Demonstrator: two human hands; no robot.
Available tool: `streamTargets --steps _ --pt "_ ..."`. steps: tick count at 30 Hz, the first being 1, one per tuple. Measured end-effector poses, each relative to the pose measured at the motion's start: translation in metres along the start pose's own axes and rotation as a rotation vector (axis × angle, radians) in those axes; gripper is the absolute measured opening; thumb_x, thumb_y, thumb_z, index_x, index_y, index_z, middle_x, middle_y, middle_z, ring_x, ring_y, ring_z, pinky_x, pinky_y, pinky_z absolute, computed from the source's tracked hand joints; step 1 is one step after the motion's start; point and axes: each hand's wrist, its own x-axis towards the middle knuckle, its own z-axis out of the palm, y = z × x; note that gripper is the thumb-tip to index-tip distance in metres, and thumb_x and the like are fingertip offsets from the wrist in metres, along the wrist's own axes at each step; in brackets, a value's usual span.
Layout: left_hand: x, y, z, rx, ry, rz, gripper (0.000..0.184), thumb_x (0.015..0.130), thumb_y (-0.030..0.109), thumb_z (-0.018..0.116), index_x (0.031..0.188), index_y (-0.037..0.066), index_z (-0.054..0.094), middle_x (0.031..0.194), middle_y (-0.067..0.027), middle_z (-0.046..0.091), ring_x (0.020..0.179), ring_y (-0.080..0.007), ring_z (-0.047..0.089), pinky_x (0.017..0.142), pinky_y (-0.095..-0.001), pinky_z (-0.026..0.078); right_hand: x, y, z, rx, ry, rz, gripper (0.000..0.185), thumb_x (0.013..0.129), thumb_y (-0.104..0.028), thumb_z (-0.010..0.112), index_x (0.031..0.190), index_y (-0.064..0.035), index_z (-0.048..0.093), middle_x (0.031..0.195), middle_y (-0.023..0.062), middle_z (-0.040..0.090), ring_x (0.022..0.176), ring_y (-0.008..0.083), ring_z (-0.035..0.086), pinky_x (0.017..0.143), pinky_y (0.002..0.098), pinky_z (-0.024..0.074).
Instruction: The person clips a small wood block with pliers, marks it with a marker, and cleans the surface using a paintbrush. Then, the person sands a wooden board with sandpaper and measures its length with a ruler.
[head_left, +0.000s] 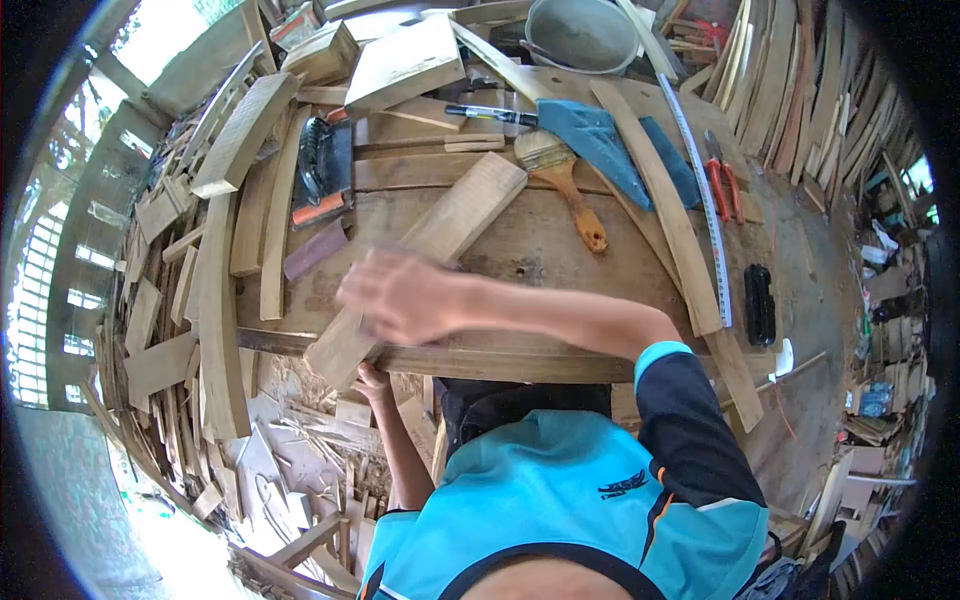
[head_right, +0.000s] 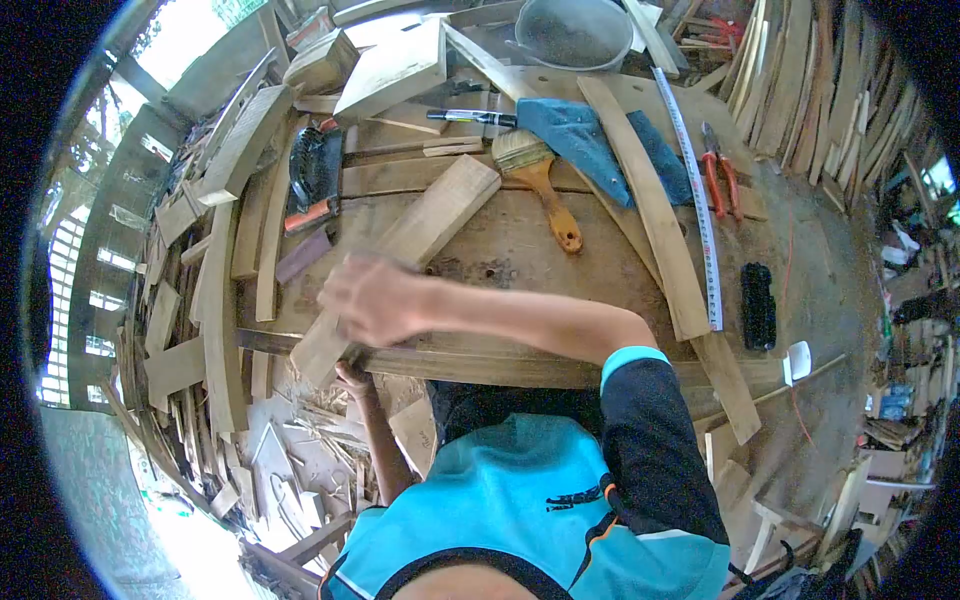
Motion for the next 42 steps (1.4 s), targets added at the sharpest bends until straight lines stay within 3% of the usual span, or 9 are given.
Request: streamTargets --steps 13,19,23,27,28,29,32,39,42 --pt "0.001 -0.044 -0.010 -0.072 0.167 0.080 0.089 0.068 0.045 0.066 0.130 0.004 0.019 0.125 -0.0114 0.035 0.109 -0.0260 0.041 0.085 -0.0403 0.042 -0.022 0.125 -0.033 -0.287 0.015 0.577 0.048 0.092 -0.032 0.024 0.134 -0.0109 0.023 0.140 0.0105 0.021 0.130 0.0268 0.017 0.107 0.0387 0.0147" --pt "0.002 0.000 0.002 -0.171 -0.078 0.024 0.060 0.079 0.044 0.056 0.119 0.003 0.040 0.112 -0.0097 0.048 0.100 -0.0230 0.049 0.085 -0.0366 0.042 0.012 -0.018 -0.007 0.010 -0.090 0.014 0.053 0.089 -0.037 0.032 0.133 -0.0081 0.026 0.139 0.0153 0.022 0.129 0.0286 0.018 0.108 0.0385 0.0095" --pt "0.007 0.033 0.011 -0.151 -0.135 0.092 0.093 0.075 0.052 0.057 0.136 0.003 0.007 0.133 -0.0192 0.025 0.119 -0.0304 0.032 0.099 -0.0426 0.028 0.020 -0.015 0.015 0.098 0.029 -0.258 0.054 0.088 -0.039 0.036 0.133 -0.0102 0.027 0.138 0.0123 0.025 0.129 0.0274 0.021 0.107 0.0392 0.0138" --pt "0.005 0.054 0.020 0.064 0.121 0.130 0.106 0.067 0.056 0.064 0.136 0.005 0.003 0.137 -0.0224 0.013 0.125 -0.0349 0.019 0.100 -0.0493 0.022 0.014 0.083 0.008 -0.218 0.253 0.190 0.050 0.084 -0.039 0.037 0.129 -0.0154 0.036 0.130 0.0083 0.040 0.116 0.0214 0.042 0.095 0.0353 0.0369" --pt "0.007 0.075 0.027 0.154 0.135 0.179 0.105 0.066 0.057 0.064 0.136 0.004 0.005 0.137 -0.0226 0.014 0.125 -0.0348 0.018 0.101 -0.0497 0.019 0.011 0.084 -0.060 -0.008 -0.462 0.557 0.048 0.085 -0.041 0.035 0.127 -0.0176 0.040 0.114 0.0064 0.055 0.103 0.0171 0.053 0.084 0.0338 0.0441" --pt "0.011 0.086 0.028 0.250 0.148 0.239 0.105 0.065 0.058 0.063 0.136 0.004 0.008 0.136 -0.0228 0.015 0.126 -0.0347 0.017 0.101 -0.0501 0.017 -0.012 0.133 -0.025 -0.117 0.022 0.509 0.047 0.087 -0.044 0.032 0.126 -0.0202 0.040 0.099 0.0041 0.062 0.096 0.0136 0.057 0.077 0.0311 0.0472" --pt "0.020 0.105 0.027 0.353 0.109 0.308 0.100 0.063 0.058 0.064 0.133 0.001 0.019 0.131 -0.0231 0.021 0.123 -0.0361 0.019 0.100 -0.0503 0.012 -0.038 0.162 -0.035 -0.067 0.163 0.569 0.050 0.090 -0.041 0.027 0.131 -0.0131 0.034 0.137 0.0106 0.028 0.128 0.0259 0.024 0.104 0.0390 0.0192" --pt "0.020 0.130 0.025 0.237 -0.022 0.100 0.097 0.063 0.042 0.073 0.131 0.000 0.019 0.126 -0.0200 0.026 0.117 -0.0314 0.027 0.096 -0.0434 0.023 0.024 0.035 -0.026 -0.293 -0.395 0.138 0.040 0.078 -0.024 0.044 0.114 -0.0061 0.045 0.121 0.0123 0.044 0.109 0.0243 0.044 0.094 0.0424 0.0306" --pt "0.016 0.128 0.027 0.060 0.010 -0.042 0.096 0.064 0.038 0.073 0.133 0.001 0.017 0.135 -0.0213 0.017 0.122 -0.0314 0.025 0.098 -0.0428 0.026 0.051 -0.054 0.025 0.115 0.163 0.179 0.041 0.081 -0.031 0.043 0.116 -0.0095 0.047 0.112 0.0339 0.042 0.111 0.0404 0.039 0.095 0.0474 0.0273"
